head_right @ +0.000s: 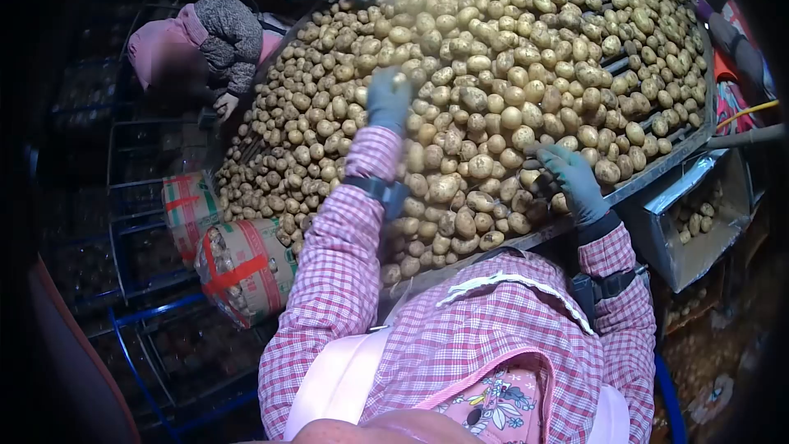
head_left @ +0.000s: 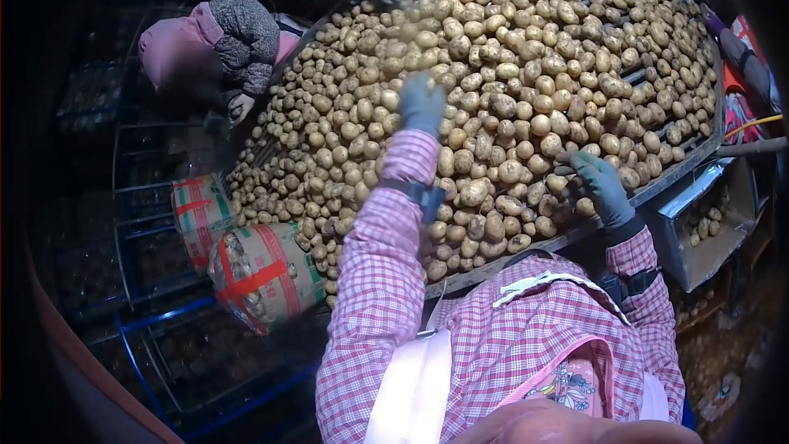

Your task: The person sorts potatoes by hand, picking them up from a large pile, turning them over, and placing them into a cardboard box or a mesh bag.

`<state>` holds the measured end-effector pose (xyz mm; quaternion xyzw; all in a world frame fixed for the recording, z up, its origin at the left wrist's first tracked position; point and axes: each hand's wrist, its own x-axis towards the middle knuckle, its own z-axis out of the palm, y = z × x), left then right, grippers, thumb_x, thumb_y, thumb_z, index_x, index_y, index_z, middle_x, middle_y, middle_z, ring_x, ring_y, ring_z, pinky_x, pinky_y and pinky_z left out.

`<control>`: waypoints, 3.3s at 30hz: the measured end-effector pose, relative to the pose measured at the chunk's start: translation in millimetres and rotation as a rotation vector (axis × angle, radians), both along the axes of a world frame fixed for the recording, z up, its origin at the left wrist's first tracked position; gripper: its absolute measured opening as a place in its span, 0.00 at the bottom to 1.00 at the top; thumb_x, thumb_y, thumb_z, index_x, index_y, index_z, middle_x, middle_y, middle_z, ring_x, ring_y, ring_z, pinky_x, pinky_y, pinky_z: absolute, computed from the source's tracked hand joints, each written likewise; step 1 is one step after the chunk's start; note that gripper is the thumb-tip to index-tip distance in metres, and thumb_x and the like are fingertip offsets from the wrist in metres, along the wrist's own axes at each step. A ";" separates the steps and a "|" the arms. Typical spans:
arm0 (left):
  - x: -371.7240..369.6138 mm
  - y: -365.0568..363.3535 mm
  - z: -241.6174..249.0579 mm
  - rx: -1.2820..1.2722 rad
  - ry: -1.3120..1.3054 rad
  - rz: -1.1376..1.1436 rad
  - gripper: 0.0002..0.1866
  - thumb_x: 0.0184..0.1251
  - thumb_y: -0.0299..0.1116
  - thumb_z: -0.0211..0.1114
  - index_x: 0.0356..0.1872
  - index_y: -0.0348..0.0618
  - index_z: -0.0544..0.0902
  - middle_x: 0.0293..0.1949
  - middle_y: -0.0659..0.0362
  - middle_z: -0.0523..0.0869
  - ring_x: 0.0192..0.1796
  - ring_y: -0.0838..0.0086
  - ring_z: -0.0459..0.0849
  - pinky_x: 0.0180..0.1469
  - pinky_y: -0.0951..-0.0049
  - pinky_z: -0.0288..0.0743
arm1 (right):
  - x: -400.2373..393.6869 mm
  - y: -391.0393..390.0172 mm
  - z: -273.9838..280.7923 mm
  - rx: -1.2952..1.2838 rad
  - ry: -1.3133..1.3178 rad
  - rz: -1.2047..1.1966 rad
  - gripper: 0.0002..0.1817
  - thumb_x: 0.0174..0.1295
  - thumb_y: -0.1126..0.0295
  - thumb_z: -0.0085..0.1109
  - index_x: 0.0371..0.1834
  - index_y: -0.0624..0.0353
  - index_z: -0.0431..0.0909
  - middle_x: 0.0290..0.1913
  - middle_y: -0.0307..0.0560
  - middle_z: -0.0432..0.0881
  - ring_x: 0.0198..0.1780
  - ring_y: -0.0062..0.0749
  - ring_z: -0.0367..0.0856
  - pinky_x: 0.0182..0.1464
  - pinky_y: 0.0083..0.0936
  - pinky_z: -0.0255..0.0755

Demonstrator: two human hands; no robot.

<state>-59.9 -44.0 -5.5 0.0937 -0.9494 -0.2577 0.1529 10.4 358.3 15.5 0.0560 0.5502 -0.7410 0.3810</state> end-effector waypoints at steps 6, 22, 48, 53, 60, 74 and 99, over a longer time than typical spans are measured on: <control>-17.9 -8.0 -1.1 -0.288 -0.473 0.096 0.25 0.61 0.34 0.67 0.62 0.45 0.83 0.64 0.46 0.81 0.66 0.53 0.80 0.70 0.58 0.74 | 19.2 -28.8 -4.9 0.023 0.009 0.025 0.21 0.77 0.57 0.55 0.61 0.62 0.82 0.47 0.44 0.89 0.36 0.20 0.85 0.37 0.19 0.81; 239.9 -35.3 46.4 0.248 -0.185 0.269 0.36 0.61 0.39 0.80 0.69 0.40 0.79 0.66 0.44 0.80 0.69 0.52 0.78 0.71 0.57 0.72 | 32.7 -122.4 -45.4 -0.270 -0.494 0.185 0.19 0.68 0.56 0.67 0.54 0.56 0.83 0.49 0.42 0.87 0.46 0.35 0.86 0.47 0.34 0.83; 151.6 -38.7 -7.6 0.057 -0.224 0.203 0.55 0.49 0.59 0.82 0.79 0.53 0.67 0.77 0.45 0.63 0.77 0.48 0.62 0.79 0.50 0.60 | 48.2 -238.6 -33.8 0.328 0.510 0.887 0.44 0.59 0.60 0.66 0.79 0.65 0.64 0.67 0.65 0.81 0.65 0.45 0.82 0.66 0.34 0.74; 72.5 12.9 -10.6 0.160 -0.168 0.121 0.56 0.47 0.52 0.85 0.80 0.56 0.66 0.76 0.45 0.64 0.78 0.50 0.62 0.79 0.54 0.60 | 19.2 -197.9 -51.0 0.296 0.403 0.779 0.43 0.60 0.60 0.66 0.78 0.68 0.65 0.48 0.57 0.89 0.47 0.37 0.86 0.52 0.32 0.79; -26.2 82.5 -44.1 0.249 0.000 0.174 0.53 0.50 0.54 0.83 0.79 0.53 0.68 0.78 0.44 0.59 0.77 0.47 0.60 0.80 0.51 0.55 | -54.7 -127.2 -46.7 0.256 0.345 0.559 0.34 0.58 0.67 0.66 0.71 0.66 0.76 0.36 0.41 0.87 0.35 0.17 0.79 0.40 0.21 0.77; -133.2 95.7 -14.0 0.205 0.182 -0.239 0.12 0.65 0.29 0.65 0.47 0.37 0.86 0.46 0.46 0.88 0.49 0.54 0.87 0.58 0.61 0.80 | -160.6 -66.5 -60.2 0.100 0.247 -0.028 0.16 0.63 0.66 0.68 0.49 0.67 0.86 0.37 0.39 0.87 0.38 0.23 0.82 0.41 0.23 0.77; -2.4 101.2 56.2 1.657 -0.531 -0.069 0.28 0.71 0.31 0.63 0.71 0.36 0.74 0.62 0.53 0.83 0.58 0.66 0.86 0.59 0.67 0.84 | -78.9 -69.5 -23.6 -0.331 -0.006 -0.017 0.24 0.78 0.61 0.58 0.73 0.59 0.75 0.58 0.41 0.83 0.48 0.24 0.83 0.49 0.22 0.79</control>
